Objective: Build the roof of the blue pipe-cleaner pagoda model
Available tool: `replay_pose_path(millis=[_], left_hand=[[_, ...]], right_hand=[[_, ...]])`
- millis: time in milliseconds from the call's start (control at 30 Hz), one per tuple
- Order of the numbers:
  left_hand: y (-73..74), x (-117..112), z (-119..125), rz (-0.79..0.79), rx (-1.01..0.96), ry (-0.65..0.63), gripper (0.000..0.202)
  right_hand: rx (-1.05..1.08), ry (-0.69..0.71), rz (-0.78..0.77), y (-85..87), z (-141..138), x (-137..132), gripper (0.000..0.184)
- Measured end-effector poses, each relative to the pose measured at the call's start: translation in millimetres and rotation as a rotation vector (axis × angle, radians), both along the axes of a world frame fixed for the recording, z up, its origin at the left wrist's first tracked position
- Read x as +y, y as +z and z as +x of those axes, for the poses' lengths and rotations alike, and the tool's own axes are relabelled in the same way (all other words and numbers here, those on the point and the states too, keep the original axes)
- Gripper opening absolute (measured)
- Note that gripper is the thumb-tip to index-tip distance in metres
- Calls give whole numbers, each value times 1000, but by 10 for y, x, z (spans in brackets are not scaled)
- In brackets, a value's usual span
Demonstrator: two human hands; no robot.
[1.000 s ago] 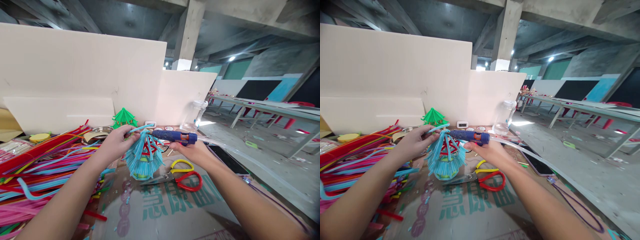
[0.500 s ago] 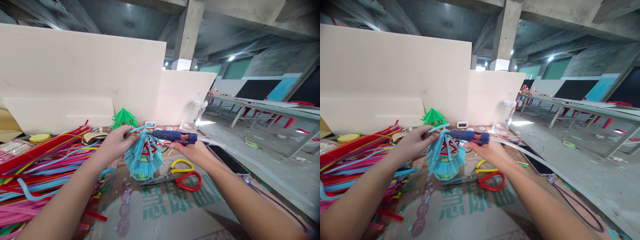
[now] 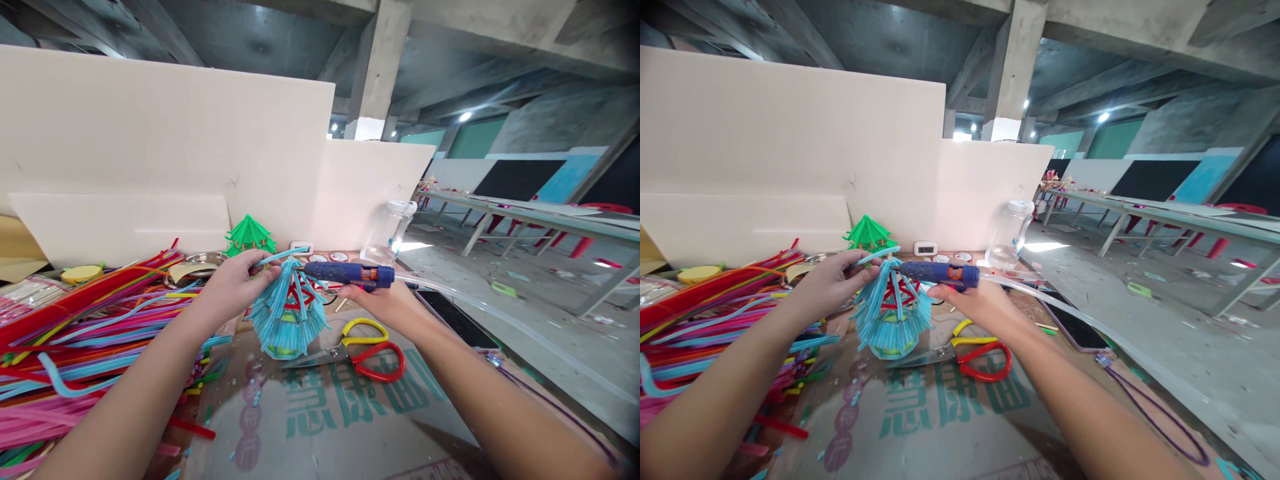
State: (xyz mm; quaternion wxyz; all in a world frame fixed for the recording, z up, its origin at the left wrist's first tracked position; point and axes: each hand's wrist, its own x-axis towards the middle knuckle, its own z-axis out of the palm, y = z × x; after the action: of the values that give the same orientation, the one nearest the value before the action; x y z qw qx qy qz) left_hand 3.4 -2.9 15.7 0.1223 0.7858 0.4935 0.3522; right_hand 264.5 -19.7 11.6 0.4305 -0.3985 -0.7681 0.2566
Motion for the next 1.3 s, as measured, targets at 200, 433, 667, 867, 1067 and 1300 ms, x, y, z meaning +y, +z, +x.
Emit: replay_pose_path(millis=[200,433,667,867,1067,1300], left_hand=[[-4,0,-9,12,10,-8,42],[-9,9,-5,-12,-11,-17,44],[1,0,-10,-2,-2,-1,42],[14,-13,2,2,0,1,45],[23,-15,0,14,11,7,44],[22,-16,-10,-5,10,3,42]], right_hand=[[-29,-36,27,38,-17,-16,31],[-46,-26,25,39,-16,-9,30],[-28,-57,20,25,-14,-9,32],[-19,-46,17,31,-15,-10,30],[-38,-4,-35,34,-16,-19,26],[-101,31,-102,-9,81,-35,34]])
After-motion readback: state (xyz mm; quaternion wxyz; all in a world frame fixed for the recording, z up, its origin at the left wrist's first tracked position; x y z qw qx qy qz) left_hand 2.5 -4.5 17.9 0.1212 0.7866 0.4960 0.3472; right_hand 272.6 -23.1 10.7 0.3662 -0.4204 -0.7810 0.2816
